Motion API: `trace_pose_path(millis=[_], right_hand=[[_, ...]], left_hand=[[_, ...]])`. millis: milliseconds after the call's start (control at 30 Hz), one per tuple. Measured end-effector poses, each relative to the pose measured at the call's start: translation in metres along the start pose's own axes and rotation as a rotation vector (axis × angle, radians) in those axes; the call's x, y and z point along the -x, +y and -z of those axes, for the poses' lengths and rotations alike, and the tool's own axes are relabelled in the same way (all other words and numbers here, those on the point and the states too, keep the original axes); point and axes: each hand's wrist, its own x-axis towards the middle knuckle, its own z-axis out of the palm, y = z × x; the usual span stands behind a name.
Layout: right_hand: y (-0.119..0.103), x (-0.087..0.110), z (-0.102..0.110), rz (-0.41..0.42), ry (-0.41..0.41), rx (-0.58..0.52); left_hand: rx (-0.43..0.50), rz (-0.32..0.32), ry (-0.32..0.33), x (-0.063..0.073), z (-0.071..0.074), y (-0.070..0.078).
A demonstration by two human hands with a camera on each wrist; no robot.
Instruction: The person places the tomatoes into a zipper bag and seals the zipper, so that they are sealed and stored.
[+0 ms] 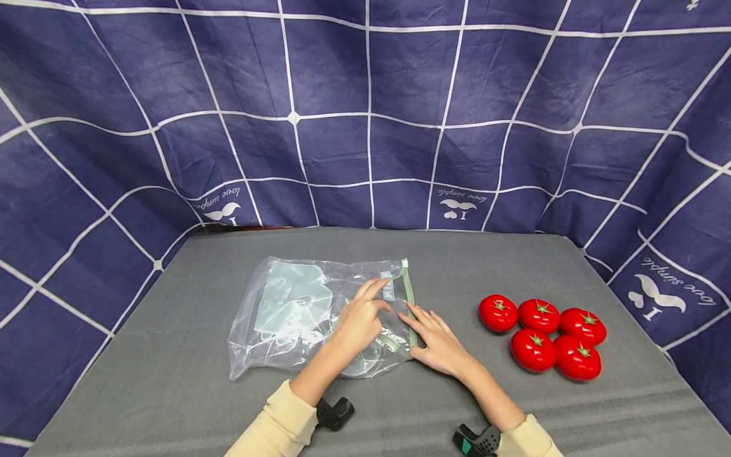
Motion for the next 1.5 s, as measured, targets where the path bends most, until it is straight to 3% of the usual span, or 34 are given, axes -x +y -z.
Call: trace_pose_path(millis=[200,433,533,733,900,1100,1267,1500], right_hand=[[-0.001,-0.003,0.001,-0.006,0.007,0.002],[0.0,-0.004,0.004,-0.023,0.009,0.007],[0.002,-0.005,0.004,-0.034,0.004,0.008],[0.003,-0.005,0.002,-0.035,0.007,0.017],[0.005,-0.003,-0.002,-0.034,0.028,0.04],[0.005,0.001,-0.003,-0.045,0.04,0.045],[0.005,0.001,-0.004,-0.054,0.047,0.028],[0.005,0.001,-0.004,-0.06,0.034,0.014]], left_hand=[[-0.043,0.113,-0.072,0.0,0.008,0.004],[0.027,0.173,-0.077,0.0,0.011,0.002],[0.051,0.15,-0.05,0.002,0.009,-0.002],[0.076,0.047,0.09,0.011,0.001,-0.01],[0.115,0.031,0.214,0.018,-0.012,-0.011],[0.132,-0.06,0.326,0.025,-0.029,-0.014],[0.135,-0.107,0.356,0.024,-0.033,-0.017],[0.125,-0.108,0.35,0.025,-0.036,-0.019]])
